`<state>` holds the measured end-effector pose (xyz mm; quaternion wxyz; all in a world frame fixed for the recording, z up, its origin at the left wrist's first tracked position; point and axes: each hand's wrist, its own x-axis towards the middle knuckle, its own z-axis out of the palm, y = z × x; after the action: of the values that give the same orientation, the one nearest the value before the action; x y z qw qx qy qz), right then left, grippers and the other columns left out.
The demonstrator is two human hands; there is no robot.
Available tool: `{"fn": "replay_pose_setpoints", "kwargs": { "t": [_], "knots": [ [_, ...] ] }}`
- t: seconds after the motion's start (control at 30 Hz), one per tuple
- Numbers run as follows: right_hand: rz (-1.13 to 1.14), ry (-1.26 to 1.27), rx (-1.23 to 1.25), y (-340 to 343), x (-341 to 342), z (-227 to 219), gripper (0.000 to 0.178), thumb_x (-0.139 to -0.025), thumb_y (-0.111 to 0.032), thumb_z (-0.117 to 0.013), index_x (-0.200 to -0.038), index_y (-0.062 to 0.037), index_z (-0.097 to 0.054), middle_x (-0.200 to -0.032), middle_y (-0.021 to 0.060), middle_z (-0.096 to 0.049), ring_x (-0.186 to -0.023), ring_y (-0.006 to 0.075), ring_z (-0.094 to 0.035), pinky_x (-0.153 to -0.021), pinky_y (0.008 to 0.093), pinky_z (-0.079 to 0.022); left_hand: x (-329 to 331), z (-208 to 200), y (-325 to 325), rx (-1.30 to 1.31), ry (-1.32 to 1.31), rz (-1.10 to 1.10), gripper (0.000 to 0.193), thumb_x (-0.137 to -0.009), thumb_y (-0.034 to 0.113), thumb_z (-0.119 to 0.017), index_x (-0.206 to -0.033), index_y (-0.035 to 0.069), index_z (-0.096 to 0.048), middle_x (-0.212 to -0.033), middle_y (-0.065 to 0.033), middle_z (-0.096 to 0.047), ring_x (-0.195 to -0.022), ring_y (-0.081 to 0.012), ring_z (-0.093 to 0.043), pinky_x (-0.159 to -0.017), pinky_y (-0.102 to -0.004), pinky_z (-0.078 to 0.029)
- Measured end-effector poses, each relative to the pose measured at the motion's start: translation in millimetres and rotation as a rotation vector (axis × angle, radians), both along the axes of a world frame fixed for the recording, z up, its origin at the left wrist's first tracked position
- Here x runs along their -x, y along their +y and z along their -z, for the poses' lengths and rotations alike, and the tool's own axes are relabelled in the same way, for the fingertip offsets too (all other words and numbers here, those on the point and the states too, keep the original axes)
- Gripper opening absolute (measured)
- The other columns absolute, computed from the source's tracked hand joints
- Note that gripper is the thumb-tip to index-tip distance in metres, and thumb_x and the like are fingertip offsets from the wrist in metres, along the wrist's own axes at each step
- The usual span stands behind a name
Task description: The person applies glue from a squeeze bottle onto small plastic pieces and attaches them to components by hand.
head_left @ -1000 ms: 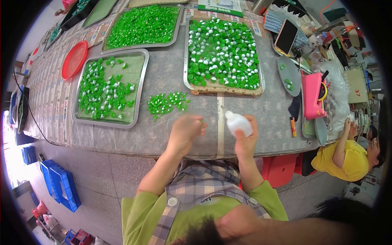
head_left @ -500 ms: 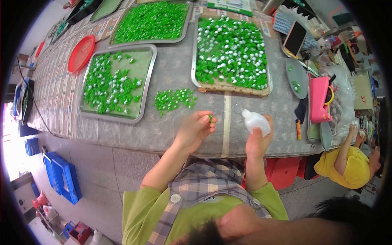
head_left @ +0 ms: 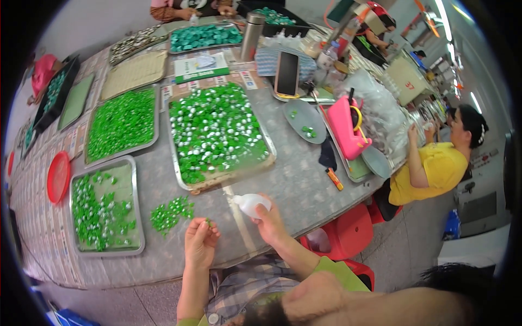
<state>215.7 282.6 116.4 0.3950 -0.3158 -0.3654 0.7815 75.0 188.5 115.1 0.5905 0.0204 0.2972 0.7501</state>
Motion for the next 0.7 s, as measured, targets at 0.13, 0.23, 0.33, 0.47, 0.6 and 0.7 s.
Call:
{"fn": "replay_pose_setpoints", "kwargs": {
  "t": [0.13, 0.23, 0.33, 0.47, 0.6, 0.7],
  "knots": [
    [0.014, 0.006, 0.027, -0.8, 0.9, 4.2, 0.044, -0.067, -0.041, -0.058, -0.089, -0.0061, -0.043, -0.072, -0.0009, -0.048, -0.057, 0.0033, -0.04, -0.046, 0.0156, -0.029, -0.8, 0.5, 0.8, 0.045, 0.044, -0.006, 0.005, -0.076, 0.008, -0.049, -0.08, 0.007, -0.047, -0.071, -0.0045, -0.05, -0.063, -0.0107, -0.049, -0.055, -0.0216, -0.046],
    [0.038, 0.017, 0.003, 1.0, 4.1, 4.0, 0.036, -0.069, -0.04, -0.057, -0.081, -0.0087, -0.044, -0.065, -0.0032, -0.045, -0.053, 0.0013, -0.035, -0.044, 0.0146, -0.025, 0.2, -0.1, 2.7, 0.036, 0.068, -0.008, 0.005, -0.077, 0.008, -0.048, -0.081, 0.007, -0.046, -0.071, -0.0043, -0.05, -0.062, -0.0107, -0.049, -0.055, -0.0217, -0.046],
    [0.044, 0.033, 0.015, -1.6, 3.5, 5.2, 0.033, -0.07, -0.038, -0.057, -0.081, -0.009, -0.044, -0.065, -0.0034, -0.045, -0.053, 0.0009, -0.035, -0.044, 0.0146, -0.026, -3.1, -4.0, 3.4, 0.053, 0.064, -0.049, 0.007, -0.075, 0.008, -0.051, -0.081, 0.006, -0.047, -0.071, -0.0055, -0.052, -0.061, -0.0119, -0.051, -0.056, -0.0233, -0.046],
    [-0.002, 0.037, 0.004, 1.1, 2.2, -0.9, 0.038, -0.068, -0.038, -0.058, -0.083, -0.0067, -0.044, -0.07, -0.0014, -0.048, -0.057, 0.0021, -0.039, -0.046, 0.0155, -0.028, -3.7, 1.0, 6.7, 0.034, 0.068, -0.062, 0.009, -0.074, 0.01, -0.052, -0.081, 0.006, -0.048, -0.069, -0.0054, -0.051, -0.06, -0.0124, -0.05, -0.055, -0.0236, -0.045],
    [-0.014, 0.001, -0.05, -1.9, 6.0, -3.0, 0.03, -0.069, -0.033, -0.058, -0.08, -0.0081, -0.044, -0.068, -0.0027, -0.047, -0.056, 0.0018, -0.038, -0.046, 0.0155, -0.028, -2.4, 1.4, 1.2, 0.017, 0.058, -0.082, 0.009, -0.074, 0.01, -0.054, -0.079, 0.006, -0.048, -0.068, -0.0053, -0.051, -0.06, -0.0125, -0.05, -0.054, -0.0234, -0.045],
    [-0.025, -0.002, -0.06, -7.3, 6.4, 1.2, 0.027, -0.07, -0.031, -0.058, -0.079, -0.0092, -0.045, -0.067, -0.0038, -0.046, -0.056, 0.0014, -0.037, -0.046, 0.0154, -0.027, -2.8, 0.2, -3.4, 0.025, 0.059, -0.076, 0.008, -0.073, 0.01, -0.054, -0.078, 0.006, -0.048, -0.068, -0.0053, -0.051, -0.06, -0.0124, -0.05, -0.054, -0.0233, -0.045]
  ]
}}
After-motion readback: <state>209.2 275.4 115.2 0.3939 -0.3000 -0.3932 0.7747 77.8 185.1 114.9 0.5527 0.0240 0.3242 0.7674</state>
